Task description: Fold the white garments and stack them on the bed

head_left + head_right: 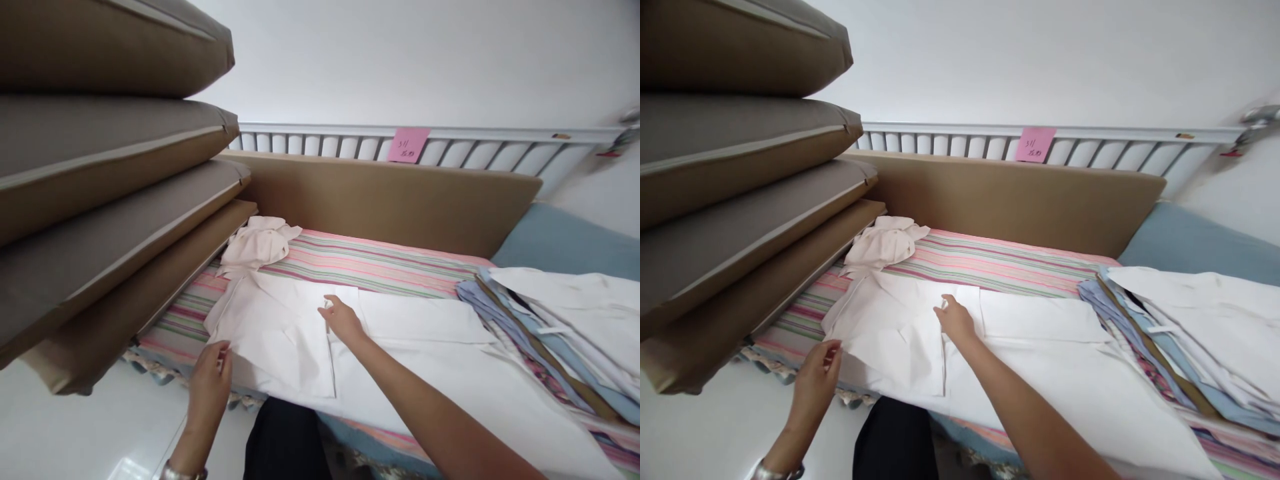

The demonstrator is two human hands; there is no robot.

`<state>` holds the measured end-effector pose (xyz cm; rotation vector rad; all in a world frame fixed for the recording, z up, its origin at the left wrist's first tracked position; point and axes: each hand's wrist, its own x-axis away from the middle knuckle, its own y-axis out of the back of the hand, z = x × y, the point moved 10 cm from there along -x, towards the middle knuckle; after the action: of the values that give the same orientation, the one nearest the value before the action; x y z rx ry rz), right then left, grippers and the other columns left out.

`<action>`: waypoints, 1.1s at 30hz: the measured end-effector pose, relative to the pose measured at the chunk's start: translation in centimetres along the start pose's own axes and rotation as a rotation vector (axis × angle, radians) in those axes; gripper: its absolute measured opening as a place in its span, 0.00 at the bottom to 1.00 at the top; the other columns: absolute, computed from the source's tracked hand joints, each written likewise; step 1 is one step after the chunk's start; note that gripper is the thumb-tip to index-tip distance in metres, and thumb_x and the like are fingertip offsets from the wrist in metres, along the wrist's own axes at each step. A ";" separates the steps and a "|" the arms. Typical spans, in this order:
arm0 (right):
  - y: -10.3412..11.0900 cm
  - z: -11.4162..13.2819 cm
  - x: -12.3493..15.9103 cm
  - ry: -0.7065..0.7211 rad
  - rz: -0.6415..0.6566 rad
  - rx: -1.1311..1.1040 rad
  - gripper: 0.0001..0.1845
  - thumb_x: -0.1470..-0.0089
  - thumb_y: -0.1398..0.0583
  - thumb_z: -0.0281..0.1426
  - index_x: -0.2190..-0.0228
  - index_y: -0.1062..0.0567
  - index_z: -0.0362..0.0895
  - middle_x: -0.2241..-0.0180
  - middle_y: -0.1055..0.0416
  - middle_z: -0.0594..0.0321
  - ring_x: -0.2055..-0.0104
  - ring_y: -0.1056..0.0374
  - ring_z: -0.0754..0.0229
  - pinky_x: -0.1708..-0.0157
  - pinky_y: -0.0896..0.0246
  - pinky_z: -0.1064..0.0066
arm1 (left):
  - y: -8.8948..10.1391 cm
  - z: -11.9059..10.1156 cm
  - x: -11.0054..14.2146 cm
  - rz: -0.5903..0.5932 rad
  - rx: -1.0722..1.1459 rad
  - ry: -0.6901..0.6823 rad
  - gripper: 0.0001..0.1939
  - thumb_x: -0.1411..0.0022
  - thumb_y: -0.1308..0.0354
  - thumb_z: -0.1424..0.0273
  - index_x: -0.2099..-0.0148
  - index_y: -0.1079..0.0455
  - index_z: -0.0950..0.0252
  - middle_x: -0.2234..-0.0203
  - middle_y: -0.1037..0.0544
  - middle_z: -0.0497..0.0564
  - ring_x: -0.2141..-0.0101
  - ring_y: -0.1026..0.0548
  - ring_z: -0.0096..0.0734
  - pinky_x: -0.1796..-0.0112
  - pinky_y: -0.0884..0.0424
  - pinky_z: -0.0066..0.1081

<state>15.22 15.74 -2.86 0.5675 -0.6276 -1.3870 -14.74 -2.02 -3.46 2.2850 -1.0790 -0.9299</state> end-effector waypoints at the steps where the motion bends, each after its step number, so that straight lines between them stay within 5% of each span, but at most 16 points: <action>1: -0.6 -0.1 -0.9 -0.047 0.009 -0.058 0.26 0.52 0.41 0.35 0.49 0.33 0.48 0.71 0.28 0.65 0.70 0.31 0.61 0.68 0.40 0.70 | -0.6 -0.5 -0.5 0.024 -0.042 -0.035 0.14 0.40 0.55 0.62 0.59 0.34 0.63 0.64 0.26 0.54 0.63 0.29 0.36 0.59 0.34 0.35; 7: -2.9 0.3 -1.7 -0.158 0.120 -0.297 0.26 0.53 0.43 0.25 0.50 0.32 0.46 0.82 0.35 0.70 0.81 0.37 0.66 0.78 0.38 0.74 | -4.9 1.9 -2.9 0.266 -0.302 0.052 0.11 0.41 0.58 0.71 0.69 0.35 0.62 0.70 0.27 0.53 0.65 0.29 0.36 0.62 0.36 0.33; 12: -1.8 -2.7 -0.7 -0.243 0.157 -0.393 0.20 0.50 0.46 0.23 0.54 0.29 0.41 0.76 0.29 0.64 0.75 0.31 0.65 0.74 0.32 0.72 | -5.6 3.9 -3.2 0.247 -0.227 0.074 0.09 0.44 0.57 0.74 0.70 0.36 0.62 0.70 0.29 0.53 0.66 0.31 0.35 0.63 0.37 0.33; 18: -0.3 -5.5 -1.4 -0.262 0.066 -0.218 0.12 0.53 0.42 0.24 0.64 0.25 0.41 0.75 0.27 0.59 0.72 0.28 0.58 0.70 0.30 0.63 | -5.0 5.1 -3.4 0.206 -0.112 0.141 0.07 0.49 0.53 0.74 0.72 0.35 0.63 0.72 0.29 0.52 0.67 0.30 0.34 0.63 0.35 0.32; 21: 1.0 -3.3 -0.7 -0.145 -0.008 -0.103 0.16 0.53 0.41 0.24 0.60 0.25 0.43 0.63 0.26 0.52 0.57 0.30 0.50 0.54 0.36 0.54 | -4.2 5.3 -3.4 0.182 -0.087 0.184 0.07 0.49 0.52 0.72 0.69 0.33 0.63 0.71 0.26 0.51 0.68 0.29 0.33 0.63 0.34 0.32; 23: 1.2 -0.1 1.2 0.075 -0.038 0.023 0.20 0.50 0.42 0.25 0.54 0.27 0.43 0.51 0.32 0.48 0.45 0.39 0.48 0.44 0.48 0.52 | -3.6 5.2 -3.1 0.163 -0.072 0.208 0.08 0.48 0.52 0.71 0.67 0.32 0.63 0.71 0.25 0.51 0.69 0.29 0.33 0.63 0.33 0.32; 27: -3.7 4.3 8.8 0.637 0.119 0.341 0.23 0.43 0.46 0.35 0.46 0.34 0.46 0.39 0.46 0.52 0.37 0.53 0.49 0.39 0.60 0.49 | -2.7 5.4 -2.3 0.110 -0.014 0.247 0.10 0.49 0.51 0.69 0.65 0.32 0.63 0.70 0.25 0.51 0.68 0.28 0.34 0.62 0.32 0.33; 30: -7.3 2.5 12.4 0.700 0.314 0.393 0.27 0.44 0.45 0.41 0.44 0.37 0.51 0.38 0.49 0.57 0.36 0.55 0.50 0.39 0.60 0.49 | -2.3 5.8 -1.8 0.122 -0.030 0.266 0.10 0.49 0.51 0.69 0.65 0.32 0.64 0.70 0.25 0.53 0.68 0.27 0.35 0.62 0.31 0.34; 33: -6.1 2.5 13.4 0.603 0.304 0.326 0.21 0.42 0.47 0.40 0.49 0.30 0.48 0.43 0.39 0.56 0.39 0.47 0.51 0.40 0.56 0.50 | -1.6 4.3 -1.4 0.131 -0.139 0.170 0.13 0.46 0.52 0.69 0.61 0.31 0.66 0.66 0.25 0.56 0.64 0.26 0.39 0.59 0.31 0.38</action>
<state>10.15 1.79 -4.34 1.0531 -0.4216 -0.7689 -17.71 -0.37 -6.82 2.1106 -1.0425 -0.7223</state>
